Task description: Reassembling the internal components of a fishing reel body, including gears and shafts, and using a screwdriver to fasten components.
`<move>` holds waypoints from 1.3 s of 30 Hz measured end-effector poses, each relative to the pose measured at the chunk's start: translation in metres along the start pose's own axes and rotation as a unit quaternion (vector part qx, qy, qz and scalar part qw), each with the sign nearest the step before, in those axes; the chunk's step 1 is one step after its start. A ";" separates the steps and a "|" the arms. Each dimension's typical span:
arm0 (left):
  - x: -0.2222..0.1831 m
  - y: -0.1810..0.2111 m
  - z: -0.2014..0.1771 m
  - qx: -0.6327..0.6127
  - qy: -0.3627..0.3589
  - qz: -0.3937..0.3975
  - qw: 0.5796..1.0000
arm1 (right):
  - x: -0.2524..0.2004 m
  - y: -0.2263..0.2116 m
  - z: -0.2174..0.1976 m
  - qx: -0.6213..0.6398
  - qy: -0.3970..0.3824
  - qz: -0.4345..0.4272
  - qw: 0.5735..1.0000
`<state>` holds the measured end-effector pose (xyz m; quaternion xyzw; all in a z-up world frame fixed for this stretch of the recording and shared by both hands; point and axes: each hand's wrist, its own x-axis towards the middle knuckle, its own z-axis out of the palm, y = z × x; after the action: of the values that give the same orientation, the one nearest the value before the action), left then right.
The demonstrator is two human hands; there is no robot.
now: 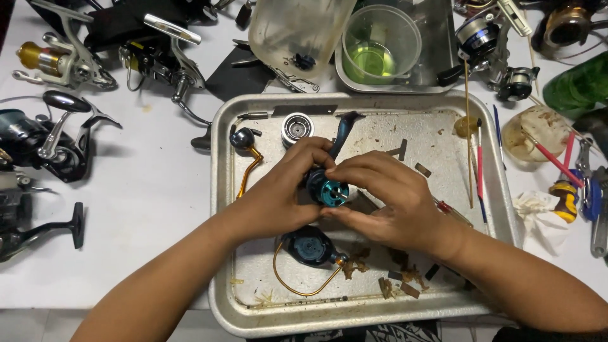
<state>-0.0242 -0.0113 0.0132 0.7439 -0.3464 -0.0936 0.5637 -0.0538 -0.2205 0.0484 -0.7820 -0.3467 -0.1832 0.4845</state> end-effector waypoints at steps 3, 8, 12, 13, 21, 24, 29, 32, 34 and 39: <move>-0.001 0.003 0.000 -0.006 -0.001 0.006 1.000 | -0.001 0.001 -0.002 -0.013 -0.014 -0.008 1.000; 0.001 0.005 -0.002 -0.013 -0.010 0.007 1.000 | -0.001 0.003 0.001 -0.021 -0.011 -0.024 0.999; 0.002 0.008 -0.001 -0.009 -0.013 0.008 1.000 | -0.003 0.003 -0.001 -0.021 -0.020 -0.020 0.999; 0.002 0.007 -0.001 -0.007 -0.006 0.014 1.000 | -0.003 0.002 0.000 -0.018 -0.020 -0.014 1.000; 0.000 0.002 0.001 0.003 0.005 0.025 1.000 | -0.001 0.001 -0.002 -0.034 -0.038 -0.015 0.999; 0.001 0.003 0.000 -0.002 0.008 0.029 1.000 | -0.004 0.002 -0.002 -0.046 -0.036 -0.015 0.998; 0.000 0.004 0.002 -0.010 0.004 0.036 0.999 | -0.004 0.002 -0.004 -0.045 -0.047 -0.020 0.998; 0.001 0.006 0.001 -0.008 0.003 0.035 0.999 | -0.004 0.003 -0.005 -0.038 -0.048 -0.013 0.998; 0.002 0.007 -0.001 -0.003 0.005 0.033 0.999 | -0.004 0.005 -0.005 -0.038 -0.053 -0.008 0.998; 0.001 0.010 -0.003 -0.011 0.010 0.002 1.000 | 0.000 0.006 -0.011 -0.009 -0.066 0.048 0.997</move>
<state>-0.0260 -0.0110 0.0235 0.7380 -0.3411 -0.0894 0.5754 -0.0489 -0.2321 0.0494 -0.8124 -0.3386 -0.1110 0.4615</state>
